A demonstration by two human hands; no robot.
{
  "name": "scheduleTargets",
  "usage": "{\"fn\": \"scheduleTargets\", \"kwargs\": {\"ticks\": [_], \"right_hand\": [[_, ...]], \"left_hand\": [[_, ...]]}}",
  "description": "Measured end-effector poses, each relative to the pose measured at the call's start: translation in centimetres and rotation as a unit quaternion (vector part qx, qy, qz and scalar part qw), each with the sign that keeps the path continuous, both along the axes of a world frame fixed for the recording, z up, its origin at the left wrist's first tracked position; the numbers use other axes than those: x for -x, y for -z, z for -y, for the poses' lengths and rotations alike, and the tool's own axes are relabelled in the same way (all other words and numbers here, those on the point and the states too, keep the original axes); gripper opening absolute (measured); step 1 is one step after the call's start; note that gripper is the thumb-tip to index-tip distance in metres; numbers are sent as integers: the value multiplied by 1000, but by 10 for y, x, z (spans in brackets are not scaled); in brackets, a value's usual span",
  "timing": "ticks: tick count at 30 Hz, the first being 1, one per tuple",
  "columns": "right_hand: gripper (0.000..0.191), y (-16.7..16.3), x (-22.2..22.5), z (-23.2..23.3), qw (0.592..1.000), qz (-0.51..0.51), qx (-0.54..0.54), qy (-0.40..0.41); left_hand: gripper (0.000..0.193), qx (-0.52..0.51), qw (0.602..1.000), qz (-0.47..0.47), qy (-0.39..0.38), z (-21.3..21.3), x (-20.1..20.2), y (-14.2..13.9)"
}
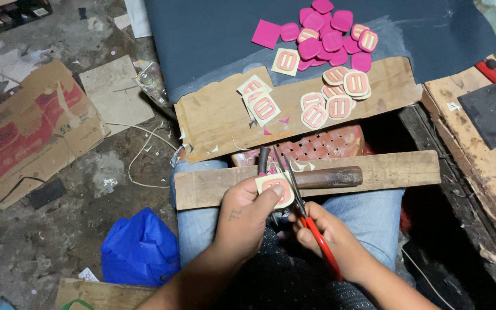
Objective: The person uses red-handled scissors to trim the edges of small rectangular foam pieces with printed numerals, shaping them into rounded rectangles. They handle the pieces one at a time, rotating them in hand, and place the finished pieces into a growing pile on a wooden board across their lap.
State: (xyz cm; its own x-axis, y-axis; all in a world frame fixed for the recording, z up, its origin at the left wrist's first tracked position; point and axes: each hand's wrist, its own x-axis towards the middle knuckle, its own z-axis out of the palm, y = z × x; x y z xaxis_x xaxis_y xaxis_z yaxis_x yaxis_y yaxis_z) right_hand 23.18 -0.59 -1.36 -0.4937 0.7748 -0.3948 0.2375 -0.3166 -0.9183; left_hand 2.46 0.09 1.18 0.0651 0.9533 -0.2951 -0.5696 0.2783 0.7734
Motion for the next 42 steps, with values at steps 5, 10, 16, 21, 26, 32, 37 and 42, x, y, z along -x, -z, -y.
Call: {"fn": "scheduleTargets", "kwargs": {"ticks": [5, 10, 16, 21, 26, 32, 37, 42], "right_hand": [[35, -1, -7, 5, 999, -11, 30, 2], [36, -6, -10, 3, 996, 50, 75, -11], [27, -17, -7, -3, 999, -15, -15, -42], [21, -25, -16, -4, 997, 38, 55, -38], [17, -34, -21, -5, 992, 39, 107, -45], [18, -39, -27, -8, 985, 122, 106, -59], [17, -30, -30, -6, 983, 147, 94, -48], [16, -21, -22, 0, 994, 68, 88, -17]], "left_hand": [[19, 4, 999, 44, 10, -1, 5, 3], [17, 7, 999, -16, 37, -4, 12, 6], [19, -3, 995, 13, 102, -6, 20, 5], [21, -9, 987, -18, 160, -14, 33, 2], [20, -3, 971, -92, 218, -18, 47, -11], [23, 6, 957, -30, 290, -24, 53, -25], [23, 17, 971, -73, 226, -20, 49, -22], [25, 10, 997, 58, 44, -3, 19, -8]]}}
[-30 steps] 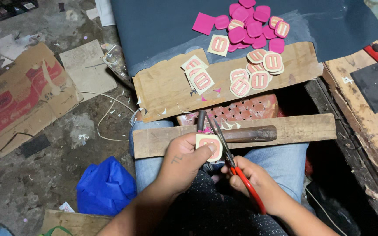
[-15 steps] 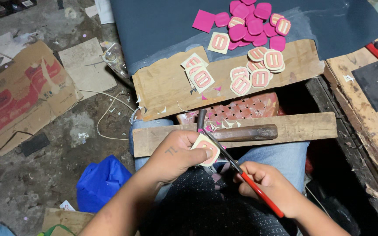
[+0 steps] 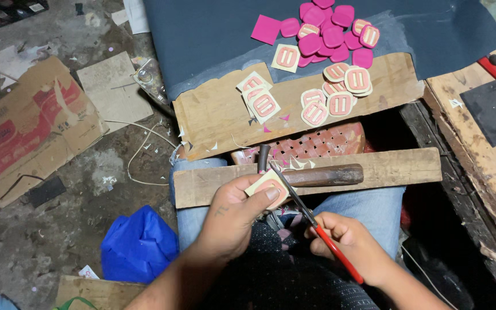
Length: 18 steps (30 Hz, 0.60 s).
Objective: The person uses red-handled scissors to trim the edges of small rectangular foam pieces with printed numerals, shaping them into rounded rectangles. They handle the pieces one at a time, rotating them in hand, and place the finished pieces into a growing pile on a wooden board across their lap.
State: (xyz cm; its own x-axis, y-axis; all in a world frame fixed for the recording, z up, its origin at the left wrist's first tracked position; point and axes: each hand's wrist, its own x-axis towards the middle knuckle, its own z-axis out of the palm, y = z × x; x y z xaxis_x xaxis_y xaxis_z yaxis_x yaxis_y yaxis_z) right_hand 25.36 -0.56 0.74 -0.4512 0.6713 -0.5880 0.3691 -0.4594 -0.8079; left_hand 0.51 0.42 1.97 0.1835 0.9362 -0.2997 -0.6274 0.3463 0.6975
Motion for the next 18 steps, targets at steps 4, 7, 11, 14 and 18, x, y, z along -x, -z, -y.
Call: {"fn": "scheduleTargets", "kwargs": {"ticks": [4, 7, 11, 14, 18], "right_hand": [[19, 0, 8, 0, 999, 28, -42, -17], [22, -1, 11, -4, 998, -24, -55, -36], [25, 2, 14, -3, 998, -55, -26, -15], [24, 3, 9, 0, 998, -50, -26, -11], [22, 5, 6, 3, 998, -33, -45, -17]], "left_hand": [[23, 14, 999, -2, -35, 10, -8, 7], [21, 8, 999, -31, -16, 10, -10, 7], [20, 21, 1000, -11, -11, 7, -10, 5], [20, 2, 1000, -9, 9, 6, -5, 2], [19, 10, 999, 6, 40, 4, 0, -2]]}}
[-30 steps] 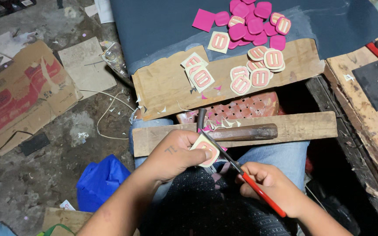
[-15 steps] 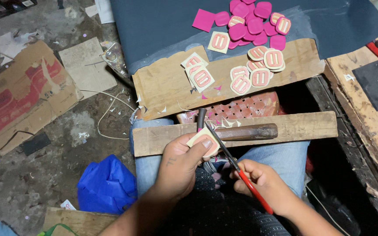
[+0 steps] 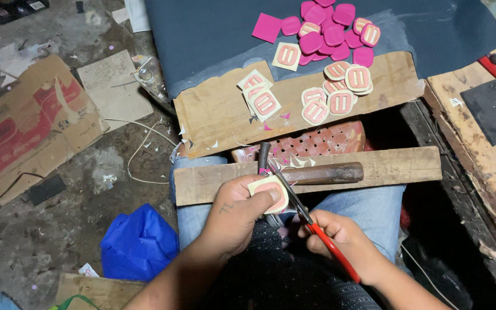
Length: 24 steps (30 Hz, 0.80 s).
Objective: The person uses red-handled scissors to trim the edges of small rectangular foam pieces with printed numerals, shaping them into rounded rectangles. They handle the pieces one at a time, rotating them in hand, and place the finished pieces into a growing pile on a wooden board across their lap.
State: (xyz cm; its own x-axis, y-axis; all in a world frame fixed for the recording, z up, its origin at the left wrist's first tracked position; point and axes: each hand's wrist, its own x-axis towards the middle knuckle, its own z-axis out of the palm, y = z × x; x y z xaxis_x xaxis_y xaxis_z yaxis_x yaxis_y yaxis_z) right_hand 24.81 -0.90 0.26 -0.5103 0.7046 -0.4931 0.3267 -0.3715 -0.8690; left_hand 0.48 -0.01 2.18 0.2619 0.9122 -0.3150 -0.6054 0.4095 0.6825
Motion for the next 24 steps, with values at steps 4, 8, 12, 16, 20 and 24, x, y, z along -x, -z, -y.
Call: {"fn": "scheduleTargets", "kwargs": {"ticks": [4, 8, 12, 16, 20, 24], "right_hand": [[23, -1, 1, 1, 997, 23, 63, 25], [24, -3, 7, -3, 999, 11, 33, 13], [27, -4, 15, -4, 1000, -25, 3, 8], [25, -8, 14, -5, 1000, -18, 16, -2], [20, -14, 7, -8, 999, 11, -6, -32], [17, -20, 2, -8, 998, 35, 50, -29]], "left_hand": [[19, 21, 998, 22, -56, 4, -6, 0], [19, -4, 995, -16, -101, 5, -10, 5], [18, -14, 998, -30, -52, 8, -10, 11], [18, -5, 1000, -14, -20, 3, -3, 16], [19, -10, 999, -26, 31, -4, 9, 16], [20, -22, 992, -77, 96, -10, 22, 10]]}}
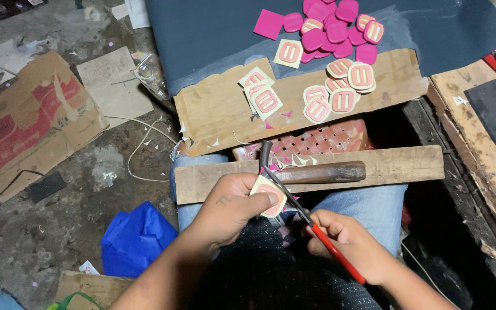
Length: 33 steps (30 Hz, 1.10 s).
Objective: The person uses red-handled scissors to trim the edges of small rectangular foam pieces with printed numerals, shaping them into rounded rectangles. They handle the pieces one at a time, rotating them in hand, and place the finished pieces into a growing pile on a wooden board across their lap.
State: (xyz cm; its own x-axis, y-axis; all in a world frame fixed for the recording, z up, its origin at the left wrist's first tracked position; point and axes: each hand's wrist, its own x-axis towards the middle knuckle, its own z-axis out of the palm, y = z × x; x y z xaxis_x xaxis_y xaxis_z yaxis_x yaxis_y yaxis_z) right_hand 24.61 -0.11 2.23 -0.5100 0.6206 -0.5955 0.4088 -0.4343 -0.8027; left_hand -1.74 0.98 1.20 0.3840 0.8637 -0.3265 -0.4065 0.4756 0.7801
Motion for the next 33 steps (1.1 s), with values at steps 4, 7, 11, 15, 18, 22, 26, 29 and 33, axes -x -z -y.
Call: {"fn": "scheduleTargets", "kwargs": {"ticks": [4, 7, 11, 15, 18, 22, 26, 29, 33], "right_hand": [[14, -2, -5, 1, 999, 42, 11, 3], [12, 2, -7, 3, 998, 51, 19, 18], [14, 10, -9, 6, 998, 54, -16, 15], [15, 19, -6, 10, 999, 11, -21, 40], [17, 23, -2, 11, 998, 3, -19, 52], [18, 23, 5, 12, 999, -7, -25, 41], [21, 23, 11, 7, 995, -46, -80, 29], [25, 24, 11, 7, 997, -33, -57, 38], [27, 26, 7, 9, 998, -15, -53, 41]], "left_hand": [[21, 9, 996, -71, 46, -5, 8, -8], [21, 2, 991, -113, 65, -7, 12, -10], [22, 1, 996, -81, 37, -1, 12, -9], [17, 20, 991, 38, -127, 9, -13, -1], [18, 30, 975, 96, -196, 20, -30, 3], [18, 0, 975, 57, -214, 23, -36, 5], [18, -26, 983, 28, -181, 24, -38, 0], [18, -24, 983, 24, -178, 23, -37, -4], [19, -4, 983, 38, -180, 19, -35, -4]]}}
